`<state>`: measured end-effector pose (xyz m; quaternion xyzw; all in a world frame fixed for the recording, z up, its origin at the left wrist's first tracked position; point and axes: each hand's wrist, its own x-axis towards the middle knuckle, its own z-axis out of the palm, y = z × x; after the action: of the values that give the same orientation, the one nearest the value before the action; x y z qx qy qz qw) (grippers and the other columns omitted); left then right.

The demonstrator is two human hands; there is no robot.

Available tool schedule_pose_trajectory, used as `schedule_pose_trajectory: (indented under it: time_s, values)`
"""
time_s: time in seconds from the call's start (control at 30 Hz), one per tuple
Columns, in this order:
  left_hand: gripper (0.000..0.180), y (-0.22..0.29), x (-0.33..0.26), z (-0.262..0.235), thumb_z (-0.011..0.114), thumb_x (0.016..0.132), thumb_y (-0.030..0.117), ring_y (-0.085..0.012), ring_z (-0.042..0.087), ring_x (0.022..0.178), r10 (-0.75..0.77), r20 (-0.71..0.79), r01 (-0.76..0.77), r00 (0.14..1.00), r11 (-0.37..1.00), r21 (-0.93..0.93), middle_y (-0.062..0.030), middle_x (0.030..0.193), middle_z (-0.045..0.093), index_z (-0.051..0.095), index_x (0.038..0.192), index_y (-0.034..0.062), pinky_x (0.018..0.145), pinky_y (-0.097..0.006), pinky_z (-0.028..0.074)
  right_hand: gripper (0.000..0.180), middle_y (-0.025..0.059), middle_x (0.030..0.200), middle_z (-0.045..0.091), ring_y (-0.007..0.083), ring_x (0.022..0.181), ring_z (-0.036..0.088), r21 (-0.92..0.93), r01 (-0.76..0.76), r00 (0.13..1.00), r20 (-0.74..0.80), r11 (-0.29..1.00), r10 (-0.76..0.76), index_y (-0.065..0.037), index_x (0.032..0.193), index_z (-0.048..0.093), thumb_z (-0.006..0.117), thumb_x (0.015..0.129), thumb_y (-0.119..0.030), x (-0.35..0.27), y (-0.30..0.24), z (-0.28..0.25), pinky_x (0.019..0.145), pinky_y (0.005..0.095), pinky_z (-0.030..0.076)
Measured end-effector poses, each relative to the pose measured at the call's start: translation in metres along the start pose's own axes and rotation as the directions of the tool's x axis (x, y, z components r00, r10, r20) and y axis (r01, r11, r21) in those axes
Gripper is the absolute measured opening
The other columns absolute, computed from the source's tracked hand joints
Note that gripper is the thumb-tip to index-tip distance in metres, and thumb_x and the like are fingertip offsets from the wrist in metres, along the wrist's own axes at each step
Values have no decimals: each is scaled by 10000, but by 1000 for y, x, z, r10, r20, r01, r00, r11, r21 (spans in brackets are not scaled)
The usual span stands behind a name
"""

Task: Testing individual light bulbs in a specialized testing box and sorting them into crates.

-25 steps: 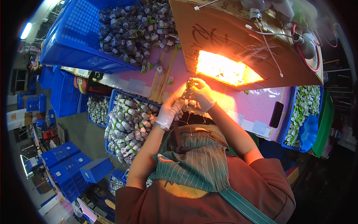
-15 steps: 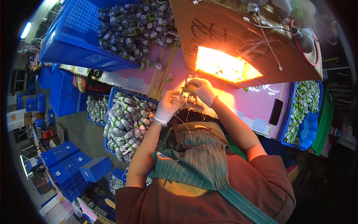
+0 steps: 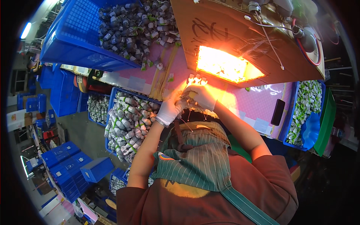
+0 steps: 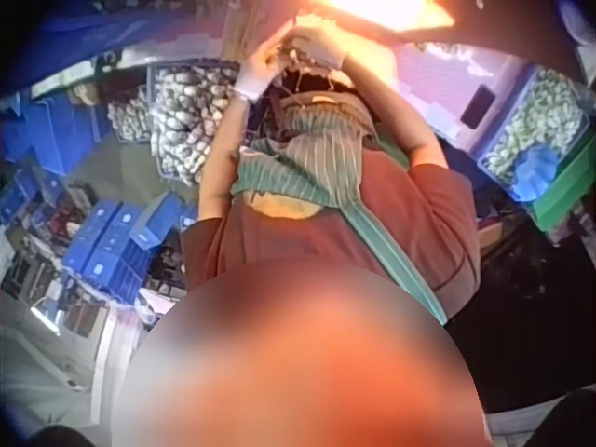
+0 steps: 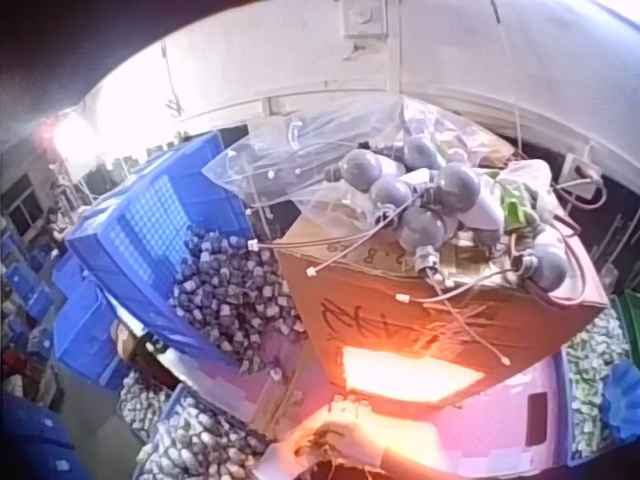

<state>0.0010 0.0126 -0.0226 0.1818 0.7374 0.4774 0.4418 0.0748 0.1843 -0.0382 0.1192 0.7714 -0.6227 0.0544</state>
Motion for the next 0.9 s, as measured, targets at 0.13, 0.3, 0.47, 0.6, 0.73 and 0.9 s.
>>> schedule_pose_trajectory:
  time_s: [0.13, 0.3, 0.47, 0.6, 0.73, 0.9]
  values:
    - [458, 5, 3, 0, 668, 834, 235, -118, 593, 572, -34, 39, 32, 999, 998, 55, -57, 733, 630, 491, 1223, 69, 522, -264, 483, 190, 78, 837, 634, 149, 735, 598, 234, -22, 997, -64, 972, 38, -28, 987, 608, 486, 880, -129, 0, 20, 15, 680, 266, 478]
    - [323, 0, 5, 6, 663, 778, 139, -265, 610, 792, 393, -176, -254, 902, 816, 519, -116, 912, 611, 564, 1082, 92, 698, -342, 483, 222, 52, 831, 622, 104, 608, 533, 788, -380, 922, 278, 484, 271, -93, 978, 574, 476, 935, -286, -13, 36, 18, 519, 226, 411]
    - [306, -4, 7, 8, 643, 771, 61, -275, 588, 845, 392, -221, -241, 893, 831, 502, -109, 944, 595, 575, 1066, 102, 736, -335, 471, 195, 47, 806, 605, 88, 600, 531, 818, -522, 844, 453, 244, 287, -100, 981, 543, 487, 929, -279, -9, 32, 21, 486, 189, 392]
    - [325, -3, 7, 7, 645, 771, 10, -252, 582, 814, 450, -231, -304, 863, 827, 473, -98, 926, 592, 575, 1076, 98, 735, -322, 466, 175, 37, 779, 584, 84, 589, 529, 826, -556, 814, 521, 87, 255, -107, 991, 524, 496, 927, -267, -6, 28, 19, 452, 175, 379]
    - [335, -1, 7, 7, 671, 766, 31, -228, 579, 804, 468, -231, -327, 853, 824, 462, -98, 921, 585, 574, 1082, 88, 732, -311, 464, 179, 39, 782, 584, 91, 581, 527, 847, -498, 847, 430, 184, 313, -94, 994, 533, 502, 927, -257, -6, 22, 19, 441, 177, 377]
    - [355, 1, 7, 6, 668, 762, 15, -211, 583, 797, 451, -192, -351, 872, 848, 396, -105, 937, 574, 569, 1098, 76, 718, -295, 466, 160, 44, 800, 597, 89, 580, 522, 778, -456, 887, 359, 431, 291, -56, 987, 554, 523, 906, -190, -3, 9, 12, 422, 168, 363]
